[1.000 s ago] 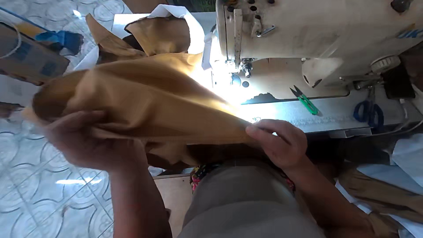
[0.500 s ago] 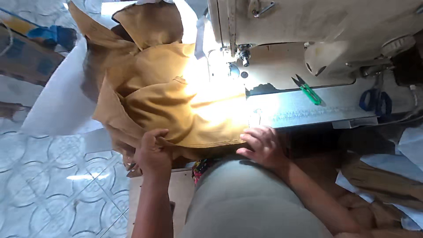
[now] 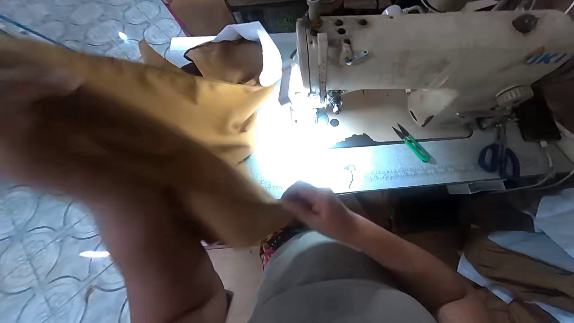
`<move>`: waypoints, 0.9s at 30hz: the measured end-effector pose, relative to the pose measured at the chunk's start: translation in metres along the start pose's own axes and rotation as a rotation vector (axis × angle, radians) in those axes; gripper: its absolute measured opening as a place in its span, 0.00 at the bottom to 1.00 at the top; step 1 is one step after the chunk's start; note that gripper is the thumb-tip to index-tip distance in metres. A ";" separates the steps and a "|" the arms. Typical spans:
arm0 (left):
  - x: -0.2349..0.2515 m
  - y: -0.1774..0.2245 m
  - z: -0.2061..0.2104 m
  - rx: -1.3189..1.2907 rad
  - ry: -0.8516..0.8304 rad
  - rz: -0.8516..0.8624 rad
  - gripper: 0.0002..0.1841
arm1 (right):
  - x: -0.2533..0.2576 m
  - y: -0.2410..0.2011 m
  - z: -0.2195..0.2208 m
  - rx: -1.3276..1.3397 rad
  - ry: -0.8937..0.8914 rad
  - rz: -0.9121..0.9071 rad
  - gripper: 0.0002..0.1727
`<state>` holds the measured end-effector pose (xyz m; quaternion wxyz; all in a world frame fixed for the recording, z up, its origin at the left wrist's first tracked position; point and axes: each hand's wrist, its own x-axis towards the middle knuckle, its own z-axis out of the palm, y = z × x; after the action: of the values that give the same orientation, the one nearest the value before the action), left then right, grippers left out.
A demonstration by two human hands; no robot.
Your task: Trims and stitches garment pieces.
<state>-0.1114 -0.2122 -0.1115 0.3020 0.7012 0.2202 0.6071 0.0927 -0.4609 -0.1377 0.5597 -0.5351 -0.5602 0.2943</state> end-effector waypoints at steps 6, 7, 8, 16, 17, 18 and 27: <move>0.026 -0.015 0.169 0.734 -0.935 0.087 0.38 | -0.028 0.044 -0.037 -0.397 0.298 0.405 0.13; 0.009 -0.039 0.176 0.720 -0.968 0.068 0.33 | -0.037 0.036 -0.042 -0.400 0.263 0.488 0.13; -0.006 -0.062 0.179 0.715 -0.985 0.075 0.28 | -0.045 0.027 -0.047 -0.377 0.223 0.565 0.13; -0.011 -0.022 0.172 0.669 -0.961 0.242 0.19 | -0.028 0.015 -0.041 -0.802 0.316 -0.058 0.12; -0.016 -0.004 0.168 0.638 -0.962 0.230 0.16 | -0.023 0.021 -0.038 -0.815 0.245 -0.117 0.13; -0.024 0.013 0.161 0.609 -0.988 0.181 0.15 | -0.019 0.028 -0.036 -0.838 0.185 -0.137 0.14; -0.129 0.039 0.080 0.374 -1.029 -0.029 0.07 | -0.021 0.062 -0.063 -0.687 0.076 -0.044 0.13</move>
<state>-0.0564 -0.3396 -0.1837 0.2492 0.9464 0.1577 0.1319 0.1647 -0.4818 -0.1889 0.3733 -0.6909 -0.6166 0.0562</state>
